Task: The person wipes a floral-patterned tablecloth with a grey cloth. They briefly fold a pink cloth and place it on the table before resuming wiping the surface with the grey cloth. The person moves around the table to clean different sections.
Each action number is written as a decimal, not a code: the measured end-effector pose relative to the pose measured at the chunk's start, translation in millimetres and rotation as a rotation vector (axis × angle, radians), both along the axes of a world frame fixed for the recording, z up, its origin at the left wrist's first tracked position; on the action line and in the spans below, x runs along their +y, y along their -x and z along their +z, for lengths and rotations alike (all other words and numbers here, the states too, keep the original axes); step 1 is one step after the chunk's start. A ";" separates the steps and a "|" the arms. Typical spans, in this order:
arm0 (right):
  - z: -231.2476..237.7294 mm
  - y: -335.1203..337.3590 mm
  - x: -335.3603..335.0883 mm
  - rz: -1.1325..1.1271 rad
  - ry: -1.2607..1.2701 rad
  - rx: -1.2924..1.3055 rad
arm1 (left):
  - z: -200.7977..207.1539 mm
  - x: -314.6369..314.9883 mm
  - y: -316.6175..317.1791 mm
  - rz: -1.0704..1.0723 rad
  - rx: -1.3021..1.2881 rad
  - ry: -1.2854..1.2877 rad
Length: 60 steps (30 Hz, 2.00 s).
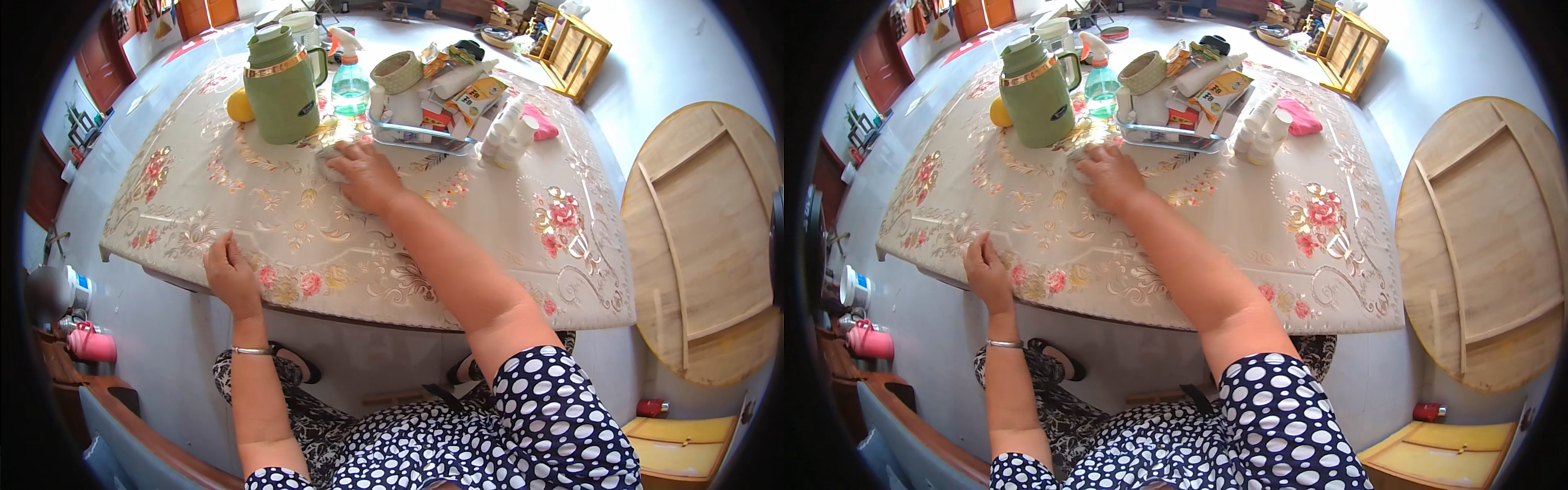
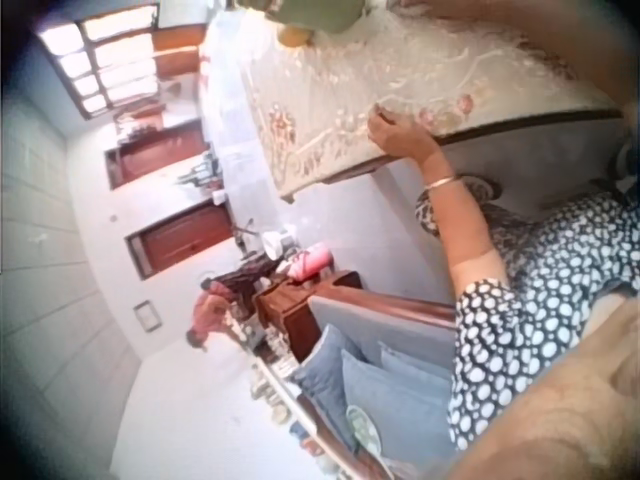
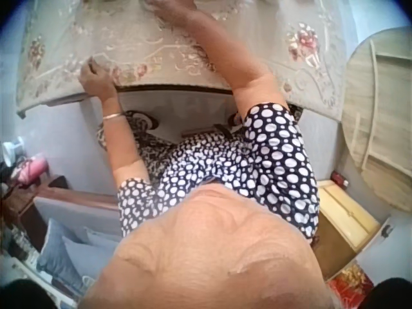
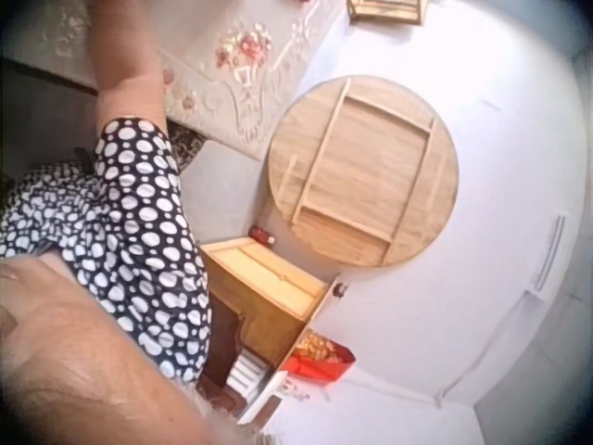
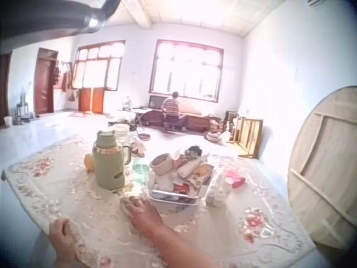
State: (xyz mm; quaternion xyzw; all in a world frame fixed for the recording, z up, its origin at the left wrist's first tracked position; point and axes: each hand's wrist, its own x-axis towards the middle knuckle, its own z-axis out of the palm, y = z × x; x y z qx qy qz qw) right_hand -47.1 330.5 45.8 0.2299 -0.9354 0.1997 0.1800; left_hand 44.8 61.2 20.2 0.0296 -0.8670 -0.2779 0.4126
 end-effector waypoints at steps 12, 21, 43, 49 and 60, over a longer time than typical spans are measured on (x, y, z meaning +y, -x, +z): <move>3.7 -105.1 196.2 -0.403 -0.119 -0.014 | -7.9 -6.1 4.2 0.009 -0.013 0.047; -23.2 -283.0 428.1 -1.095 -0.278 0.033 | -12.0 -7.2 9.5 0.014 0.021 0.042; 11.4 -158.4 -30.1 -0.006 -0.234 0.048 | -11.1 -3.2 4.4 0.028 0.070 -0.017; 9.6 -129.0 -139.9 0.133 -0.154 -0.040 | -12.1 -5.6 9.4 0.001 0.029 -0.052; 1.9 -152.8 98.4 -0.313 -0.054 0.062 | -28.3 -19.6 13.2 -0.001 -0.004 -0.067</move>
